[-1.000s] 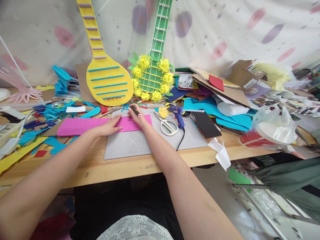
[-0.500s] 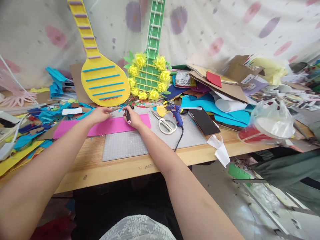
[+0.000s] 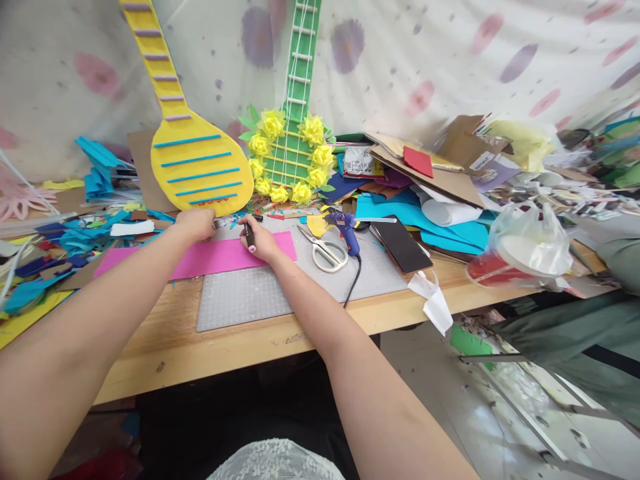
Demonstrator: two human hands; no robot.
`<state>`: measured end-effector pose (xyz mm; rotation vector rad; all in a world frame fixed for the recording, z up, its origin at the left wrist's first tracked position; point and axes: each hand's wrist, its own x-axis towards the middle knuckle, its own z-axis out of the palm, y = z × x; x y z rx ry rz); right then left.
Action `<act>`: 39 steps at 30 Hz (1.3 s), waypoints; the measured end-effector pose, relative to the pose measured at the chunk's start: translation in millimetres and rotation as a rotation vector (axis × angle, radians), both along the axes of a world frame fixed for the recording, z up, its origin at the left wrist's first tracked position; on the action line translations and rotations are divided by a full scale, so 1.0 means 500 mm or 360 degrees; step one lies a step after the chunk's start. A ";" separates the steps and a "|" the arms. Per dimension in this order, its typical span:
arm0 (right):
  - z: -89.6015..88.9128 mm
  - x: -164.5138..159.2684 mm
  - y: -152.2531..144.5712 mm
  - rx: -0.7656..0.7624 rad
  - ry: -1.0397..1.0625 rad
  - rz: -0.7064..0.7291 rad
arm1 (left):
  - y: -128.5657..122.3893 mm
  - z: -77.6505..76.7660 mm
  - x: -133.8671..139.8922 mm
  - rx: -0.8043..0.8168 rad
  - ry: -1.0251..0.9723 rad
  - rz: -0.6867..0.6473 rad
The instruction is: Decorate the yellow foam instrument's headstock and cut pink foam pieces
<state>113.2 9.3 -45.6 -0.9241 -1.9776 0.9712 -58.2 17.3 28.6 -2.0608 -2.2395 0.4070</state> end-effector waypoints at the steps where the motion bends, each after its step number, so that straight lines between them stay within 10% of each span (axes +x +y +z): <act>1: -0.002 0.000 0.001 0.0001 0.0010 -0.0002 | 0.003 0.005 -0.003 -0.0052 -0.0013 0.0016; 25: -0.011 -0.001 0.008 0.0057 0.0030 -0.0022 | -0.019 0.009 -0.052 -0.0253 0.0122 -0.0198; 39: -0.014 0.001 0.009 0.0089 0.0098 0.0032 | -0.035 0.091 -0.119 0.0227 0.0315 -0.0410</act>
